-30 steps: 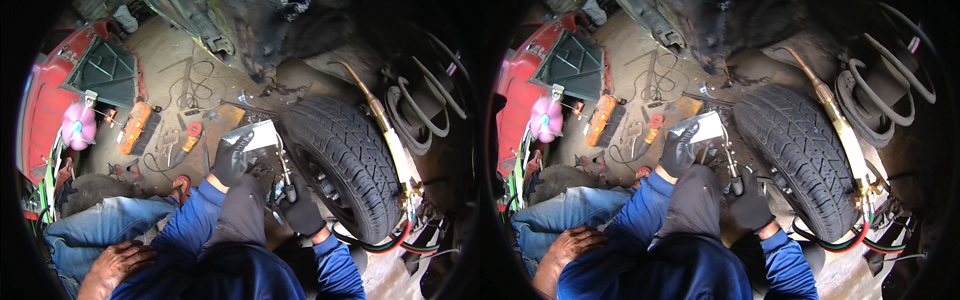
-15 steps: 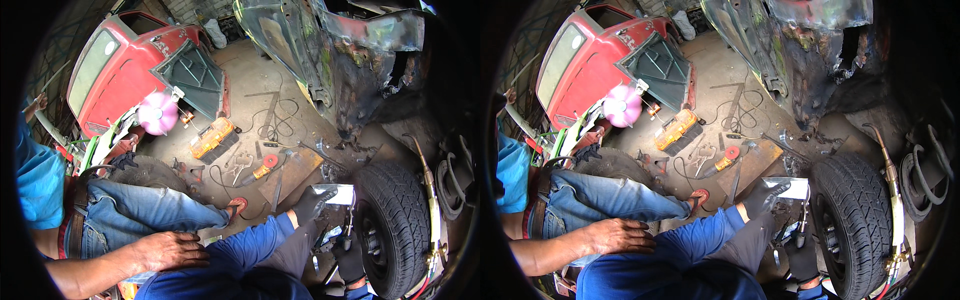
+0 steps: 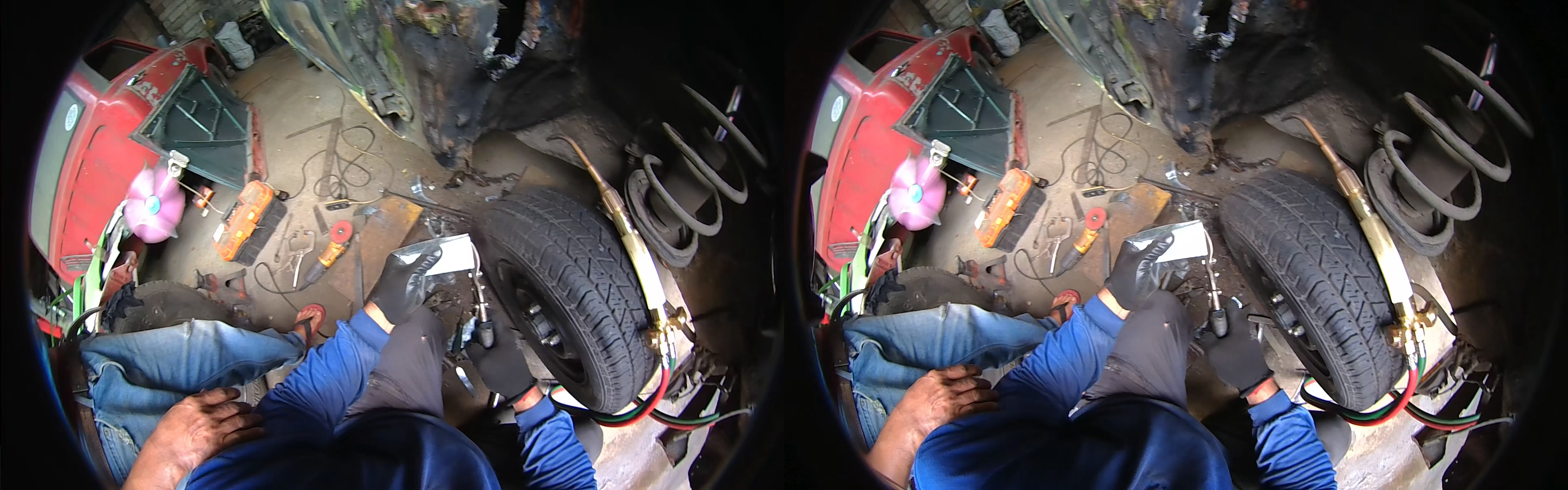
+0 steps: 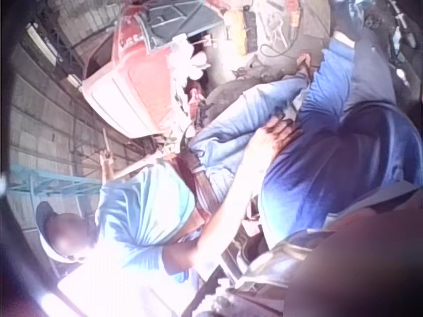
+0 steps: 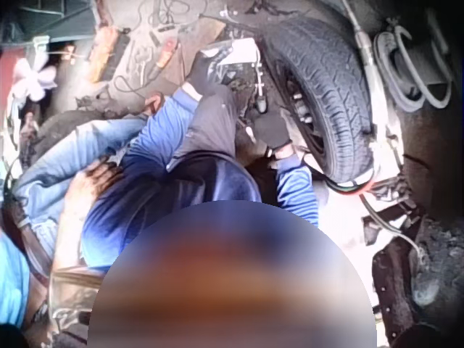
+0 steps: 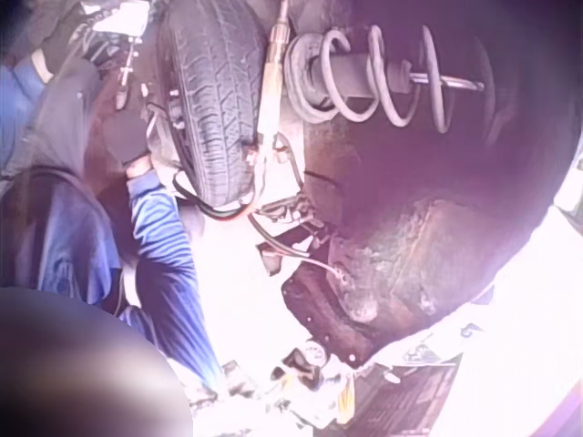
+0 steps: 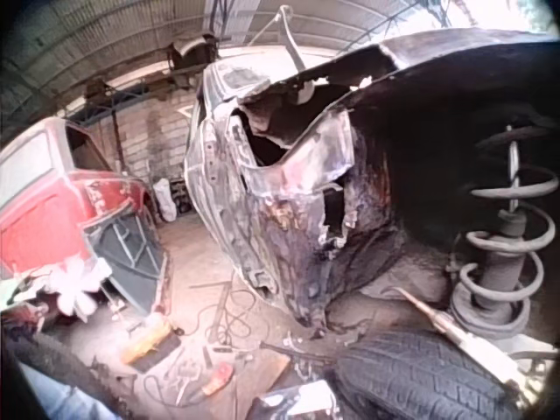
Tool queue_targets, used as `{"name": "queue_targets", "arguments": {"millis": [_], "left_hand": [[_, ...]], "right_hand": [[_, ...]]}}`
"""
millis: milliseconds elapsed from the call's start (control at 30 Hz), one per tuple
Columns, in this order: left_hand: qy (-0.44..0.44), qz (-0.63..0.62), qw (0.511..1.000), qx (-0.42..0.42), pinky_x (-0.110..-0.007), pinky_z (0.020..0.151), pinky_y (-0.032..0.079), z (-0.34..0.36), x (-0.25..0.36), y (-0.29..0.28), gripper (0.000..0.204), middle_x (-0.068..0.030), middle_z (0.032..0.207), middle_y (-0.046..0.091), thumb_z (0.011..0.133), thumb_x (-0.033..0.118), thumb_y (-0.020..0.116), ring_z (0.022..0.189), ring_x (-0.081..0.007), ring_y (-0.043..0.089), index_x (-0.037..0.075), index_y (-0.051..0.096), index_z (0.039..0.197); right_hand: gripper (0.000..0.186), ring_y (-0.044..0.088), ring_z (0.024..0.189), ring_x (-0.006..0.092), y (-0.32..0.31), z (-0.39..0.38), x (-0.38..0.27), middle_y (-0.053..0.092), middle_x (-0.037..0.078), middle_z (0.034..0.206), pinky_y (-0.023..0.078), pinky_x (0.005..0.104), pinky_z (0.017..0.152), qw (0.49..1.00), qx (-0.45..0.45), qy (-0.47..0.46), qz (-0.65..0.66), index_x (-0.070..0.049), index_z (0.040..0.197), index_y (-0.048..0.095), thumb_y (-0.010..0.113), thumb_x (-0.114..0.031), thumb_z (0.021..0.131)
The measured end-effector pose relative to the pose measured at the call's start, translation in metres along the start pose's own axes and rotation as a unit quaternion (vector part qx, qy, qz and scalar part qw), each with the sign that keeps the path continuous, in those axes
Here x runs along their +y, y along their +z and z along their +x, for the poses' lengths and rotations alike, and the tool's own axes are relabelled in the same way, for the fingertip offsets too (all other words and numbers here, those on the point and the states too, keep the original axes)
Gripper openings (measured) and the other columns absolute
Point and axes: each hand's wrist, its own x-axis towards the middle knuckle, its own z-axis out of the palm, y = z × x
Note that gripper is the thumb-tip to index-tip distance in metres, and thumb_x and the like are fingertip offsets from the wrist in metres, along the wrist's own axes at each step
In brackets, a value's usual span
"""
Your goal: The person holds a small metal sheet against the front fender area of a green car, repeatedly positioning and adjusting it by hand. A second person sits nearby and occasionally gestures. The person continues to align the sheet along the fender edge throughout the clip.
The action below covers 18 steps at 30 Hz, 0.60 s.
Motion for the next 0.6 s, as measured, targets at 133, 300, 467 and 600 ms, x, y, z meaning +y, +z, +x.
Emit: {"name": "queue_targets", "arguments": {"millis": [133,300,467,600], "left_hand": [[-0.007,-0.006,1.0,0.016,-0.038,0.091,0.066,-0.002,-0.013,0.002,0.045,-0.0148,0.135,0.078,0.111,0.019,0.075,0.115,-0.0232,0.078,-0.008,0.068,0.147],[-0.008,0.0,1.0,0.014,-0.039,0.089,0.067,-0.002,-0.007,0.004,0.043,-0.0154,0.135,0.078,0.112,0.018,0.073,0.116,-0.0238,0.078,-0.007,0.069,0.146],[0.008,0.033,0.999,0.014,-0.04,0.091,0.063,0.002,0.002,0.005,0.047,-0.0158,0.13,0.079,0.112,0.027,0.073,0.111,-0.0237,0.077,-0.007,0.068,0.146],[0.007,0.004,1.0,0.002,-0.04,0.09,0.063,0.002,0.003,0.005,0.046,-0.0162,0.129,0.079,0.112,0.025,0.073,0.11,-0.0242,0.077,-0.007,0.068,0.144]], "right_hand": [[0.074,0.07,0.123,0.044,-0.001,0.003,0.009,0.07,0.025,0.134,0.055,0.0504,0.108,0.998,-0.023,0.01,0.054,-0.002,0.163,0.05,0.078,-0.021,0.097],[0.074,0.071,0.119,0.0438,-0.003,0.004,0.003,0.071,0.025,0.129,0.056,0.0507,0.106,0.999,-0.015,0.039,0.024,-0.001,0.163,0.049,0.076,-0.022,0.097],[0.046,0.071,0.104,0.0564,0.0,0.004,-0.009,0.071,0.029,0.109,0.056,0.0602,0.089,0.999,0.022,-0.015,0.017,-0.01,0.138,0.057,0.073,-0.022,0.096],[0.048,0.072,0.098,0.0412,0.003,0.001,-0.015,0.072,0.022,0.108,0.057,0.0513,0.091,0.998,0.055,-0.001,-0.001,-0.004,0.14,0.062,0.071,-0.011,0.093]]}}
